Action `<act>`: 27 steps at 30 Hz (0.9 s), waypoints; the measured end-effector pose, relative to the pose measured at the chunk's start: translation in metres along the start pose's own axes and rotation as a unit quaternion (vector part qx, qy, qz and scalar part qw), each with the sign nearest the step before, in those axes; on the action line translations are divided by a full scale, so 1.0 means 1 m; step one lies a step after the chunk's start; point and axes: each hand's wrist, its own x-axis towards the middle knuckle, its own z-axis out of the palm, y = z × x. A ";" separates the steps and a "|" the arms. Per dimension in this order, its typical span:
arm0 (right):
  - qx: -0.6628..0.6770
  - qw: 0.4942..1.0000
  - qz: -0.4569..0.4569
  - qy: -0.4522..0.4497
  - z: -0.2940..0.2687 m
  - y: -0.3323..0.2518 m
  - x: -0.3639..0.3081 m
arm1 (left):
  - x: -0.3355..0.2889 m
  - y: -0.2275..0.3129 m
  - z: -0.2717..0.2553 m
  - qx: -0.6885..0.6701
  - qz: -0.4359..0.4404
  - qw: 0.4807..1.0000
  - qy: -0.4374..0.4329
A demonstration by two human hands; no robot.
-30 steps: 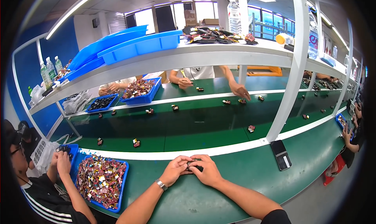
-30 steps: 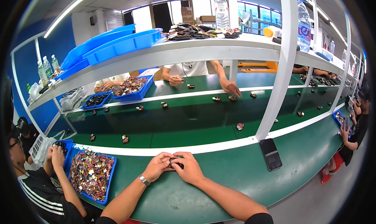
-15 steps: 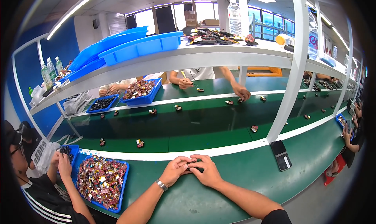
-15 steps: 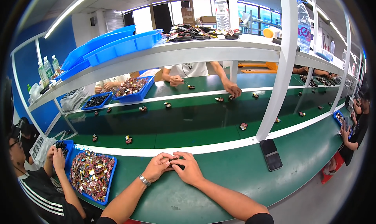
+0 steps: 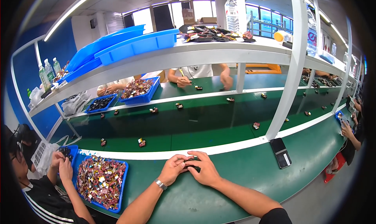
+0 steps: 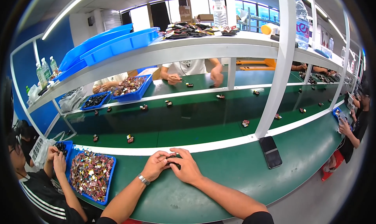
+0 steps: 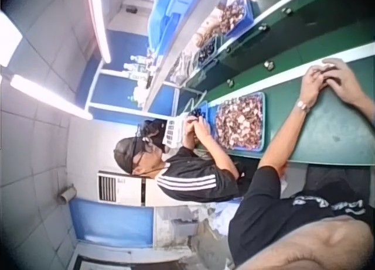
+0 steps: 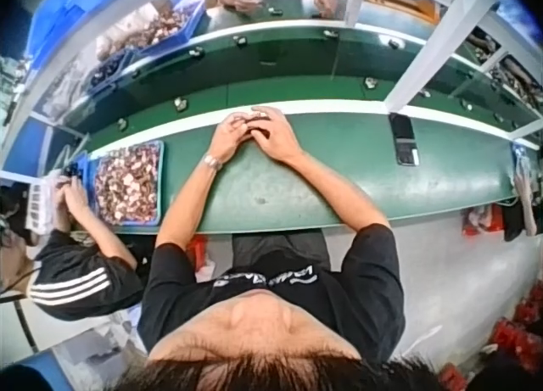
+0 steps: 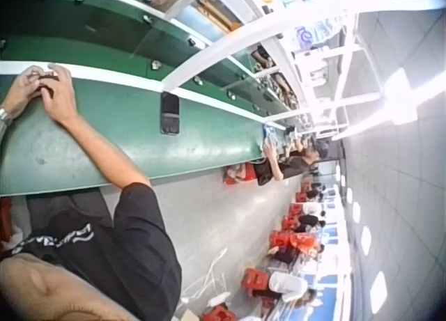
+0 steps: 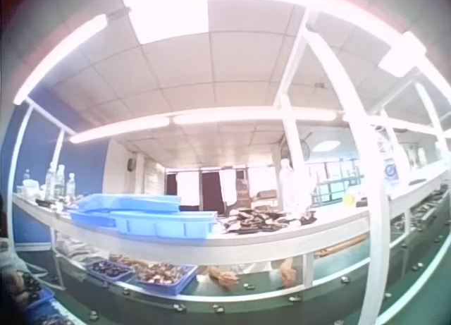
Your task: The recorder is assembling small plastic and metal components on a factory conveyor belt.
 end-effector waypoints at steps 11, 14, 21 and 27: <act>0.031 0.999 0.030 0.002 0.005 0.006 -0.003 | 0.001 0.001 0.005 0.016 0.015 1.000 0.007; 0.007 1.000 0.020 -0.002 0.003 0.006 -0.002 | 0.000 0.003 0.007 0.003 0.023 1.000 0.008; -0.057 0.994 -0.061 0.076 0.001 0.003 0.006 | 0.000 0.006 0.010 0.013 -0.004 1.000 0.000; -0.094 0.989 -0.090 0.070 0.004 0.000 0.007 | -0.002 0.006 0.006 0.005 -0.014 1.000 0.010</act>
